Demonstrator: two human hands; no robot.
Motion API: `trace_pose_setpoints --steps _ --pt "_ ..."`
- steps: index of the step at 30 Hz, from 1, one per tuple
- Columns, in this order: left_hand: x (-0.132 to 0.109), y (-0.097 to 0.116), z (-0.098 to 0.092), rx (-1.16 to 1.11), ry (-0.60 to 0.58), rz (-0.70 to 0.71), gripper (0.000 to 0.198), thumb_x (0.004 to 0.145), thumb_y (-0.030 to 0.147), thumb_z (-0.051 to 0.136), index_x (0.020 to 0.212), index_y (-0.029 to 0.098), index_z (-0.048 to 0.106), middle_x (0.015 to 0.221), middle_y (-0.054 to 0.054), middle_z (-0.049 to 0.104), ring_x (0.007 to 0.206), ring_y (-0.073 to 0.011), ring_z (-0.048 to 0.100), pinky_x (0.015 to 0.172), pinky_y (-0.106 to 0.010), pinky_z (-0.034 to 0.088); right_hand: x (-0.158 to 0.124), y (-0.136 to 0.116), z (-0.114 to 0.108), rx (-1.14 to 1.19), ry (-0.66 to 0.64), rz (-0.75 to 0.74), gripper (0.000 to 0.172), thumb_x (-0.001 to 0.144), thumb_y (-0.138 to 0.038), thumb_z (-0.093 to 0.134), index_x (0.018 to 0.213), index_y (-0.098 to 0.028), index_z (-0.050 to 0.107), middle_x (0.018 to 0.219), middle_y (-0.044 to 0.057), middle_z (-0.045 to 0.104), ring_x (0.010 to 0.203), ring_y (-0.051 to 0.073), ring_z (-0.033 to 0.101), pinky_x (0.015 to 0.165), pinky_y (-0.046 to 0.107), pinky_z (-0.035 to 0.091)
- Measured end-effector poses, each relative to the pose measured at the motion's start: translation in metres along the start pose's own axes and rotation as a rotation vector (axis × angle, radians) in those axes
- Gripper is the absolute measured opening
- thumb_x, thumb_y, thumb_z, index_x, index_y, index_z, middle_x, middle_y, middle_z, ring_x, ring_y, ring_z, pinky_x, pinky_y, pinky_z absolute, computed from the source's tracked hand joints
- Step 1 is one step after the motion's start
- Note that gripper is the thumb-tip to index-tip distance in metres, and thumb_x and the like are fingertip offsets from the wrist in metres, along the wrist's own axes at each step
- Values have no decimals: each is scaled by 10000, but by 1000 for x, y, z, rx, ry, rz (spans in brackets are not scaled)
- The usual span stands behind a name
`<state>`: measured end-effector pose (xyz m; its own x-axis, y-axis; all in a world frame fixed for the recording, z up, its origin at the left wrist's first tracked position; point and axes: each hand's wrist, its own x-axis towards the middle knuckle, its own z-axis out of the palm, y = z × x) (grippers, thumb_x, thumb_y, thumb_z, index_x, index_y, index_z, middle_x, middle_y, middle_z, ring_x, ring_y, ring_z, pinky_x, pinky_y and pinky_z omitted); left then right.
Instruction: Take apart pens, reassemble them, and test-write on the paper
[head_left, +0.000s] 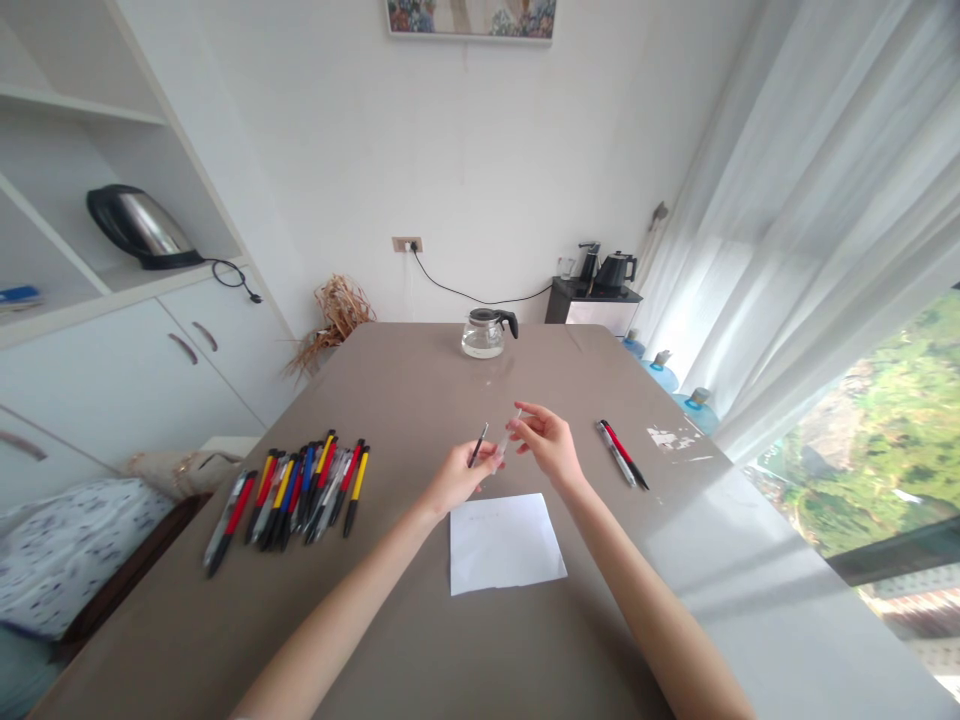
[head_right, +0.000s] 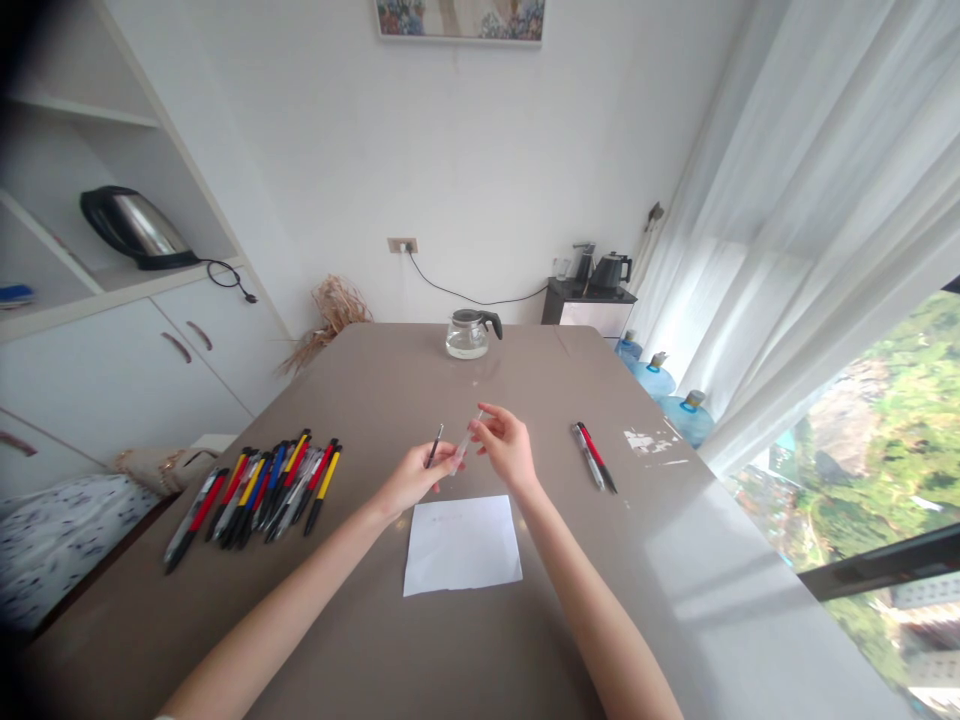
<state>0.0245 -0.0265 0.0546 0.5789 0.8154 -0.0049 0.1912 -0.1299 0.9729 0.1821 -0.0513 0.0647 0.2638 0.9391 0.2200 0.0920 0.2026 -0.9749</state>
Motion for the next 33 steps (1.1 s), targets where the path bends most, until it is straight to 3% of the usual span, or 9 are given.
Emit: trace_pose_setpoints --steps 4,7,12,14,18,25,33 --pt "0 0 0 -10 10 11 366 715 461 490 917 164 559 872 -74 613 761 -157 552 455 -183 390 -1 -1 2 -31 -38 -39 423 691 -406 536 1042 -173 493 760 49 631 629 145 595 499 252 493" --pt "1 -1 0 -13 30 15 364 718 460 488 909 158 558 845 -74 612 730 -146 547 456 -182 390 -2 -6 1 -73 -141 -60 462 695 -395 532 1102 -188 459 810 51 619 683 150 592 515 250 491" --pt "1 -1 -3 -43 66 34 380 716 455 496 929 146 555 789 -66 605 639 -117 531 435 -175 370 -7 -12 -3 -213 -436 -115 867 589 -336 657 1302 -262 171 990 63 565 787 157 581 573 249 475" --pt "1 1 -3 -69 63 29 382 717 456 496 923 140 555 777 -63 605 593 -102 522 429 -175 363 -8 -11 -4 -297 -481 -137 1002 538 -324 695 1322 -273 72 1034 73 539 801 161 572 596 262 471" --pt "0 3 -3 -87 47 23 385 711 466 497 899 137 563 750 -53 613 527 -83 507 418 -179 348 -9 -6 -3 -439 -435 -177 991 550 -316 685 1323 -267 66 1054 81 520 842 175 548 624 282 463" --pt "0 4 -2 -91 38 3 403 705 476 499 913 138 561 798 -74 629 563 -103 541 423 -184 351 -9 -9 -3 -488 -420 -202 985 534 -349 687 1316 -268 95 1054 75 516 829 170 548 650 297 455" --pt "0 6 -3 -95 55 2 408 698 476 503 910 134 570 784 -66 626 539 -90 513 419 -186 343 -11 -12 -2 -538 -370 -237 836 557 -351 671 1264 -276 233 1010 53 540 800 154 547 620 270 449"
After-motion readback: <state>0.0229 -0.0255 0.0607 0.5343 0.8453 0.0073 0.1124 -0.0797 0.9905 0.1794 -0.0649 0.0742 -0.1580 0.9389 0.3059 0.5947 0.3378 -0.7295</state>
